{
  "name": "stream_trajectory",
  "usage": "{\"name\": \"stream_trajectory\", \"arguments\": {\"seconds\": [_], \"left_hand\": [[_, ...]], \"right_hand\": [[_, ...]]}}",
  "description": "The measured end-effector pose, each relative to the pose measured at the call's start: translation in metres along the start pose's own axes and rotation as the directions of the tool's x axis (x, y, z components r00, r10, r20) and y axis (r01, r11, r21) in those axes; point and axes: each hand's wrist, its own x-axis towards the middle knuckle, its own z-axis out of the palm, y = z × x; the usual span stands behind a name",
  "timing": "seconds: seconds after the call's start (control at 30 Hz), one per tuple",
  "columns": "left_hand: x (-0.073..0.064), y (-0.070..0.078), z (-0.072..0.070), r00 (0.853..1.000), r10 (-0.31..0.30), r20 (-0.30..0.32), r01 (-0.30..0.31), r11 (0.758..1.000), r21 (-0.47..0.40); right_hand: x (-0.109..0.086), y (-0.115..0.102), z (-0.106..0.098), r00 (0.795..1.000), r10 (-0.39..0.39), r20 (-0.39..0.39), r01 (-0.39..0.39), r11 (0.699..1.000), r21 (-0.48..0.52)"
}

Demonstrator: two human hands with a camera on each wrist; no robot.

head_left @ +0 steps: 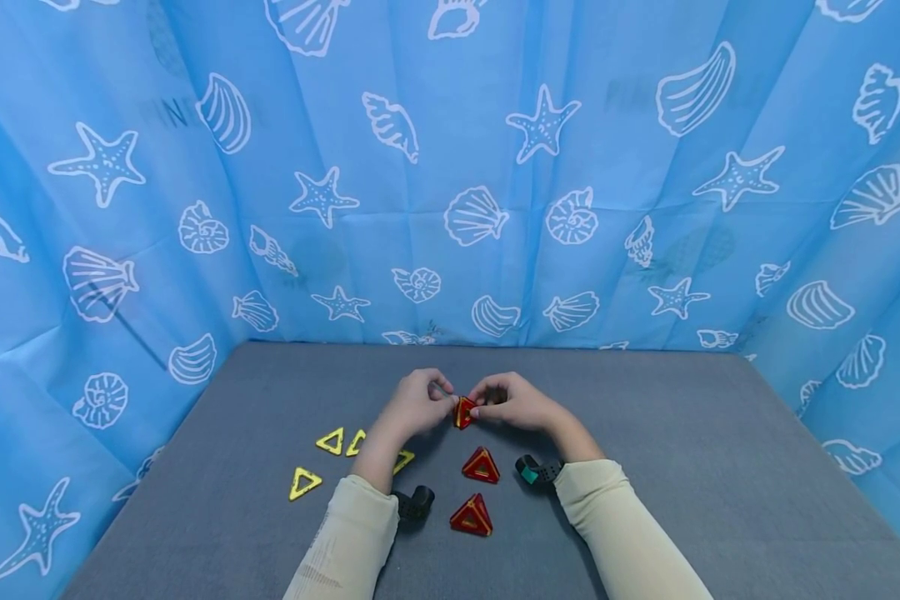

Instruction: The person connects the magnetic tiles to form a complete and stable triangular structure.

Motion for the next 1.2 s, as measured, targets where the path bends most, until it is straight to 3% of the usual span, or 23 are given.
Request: {"name": "stream_trajectory", "arguments": {"seconds": [0.27, 0.47, 0.83, 1.2], "left_hand": [[0.002, -0.003, 0.001, 0.998, 0.027, 0.064, -0.027, 1.0, 0.004], [0.003, -0.004, 0.005, 0.997, 0.053, 0.054, -0.054, 0.998, 0.033], [0.002, -0.006, 0.011, 1.0, 0.021, 0.013, -0.023, 0.989, 0.145], [0.005, -0.009, 0.014, 0.999, 0.033, 0.024, -0.036, 0.983, 0.179]], "right_hand": [[0.0, 0.001, 0.0, 1.0, -0.011, 0.008, 0.011, 1.0, 0.001], [0.0, 0.001, 0.0, 1.0, -0.006, 0.006, 0.006, 1.0, -0.007], [0.0, 0.001, 0.0, 1.0, -0.008, -0.006, 0.008, 1.0, -0.002], [-0.001, 0.001, 0.0, 1.0, -0.008, -0.01, 0.008, 1.0, -0.009]]}}
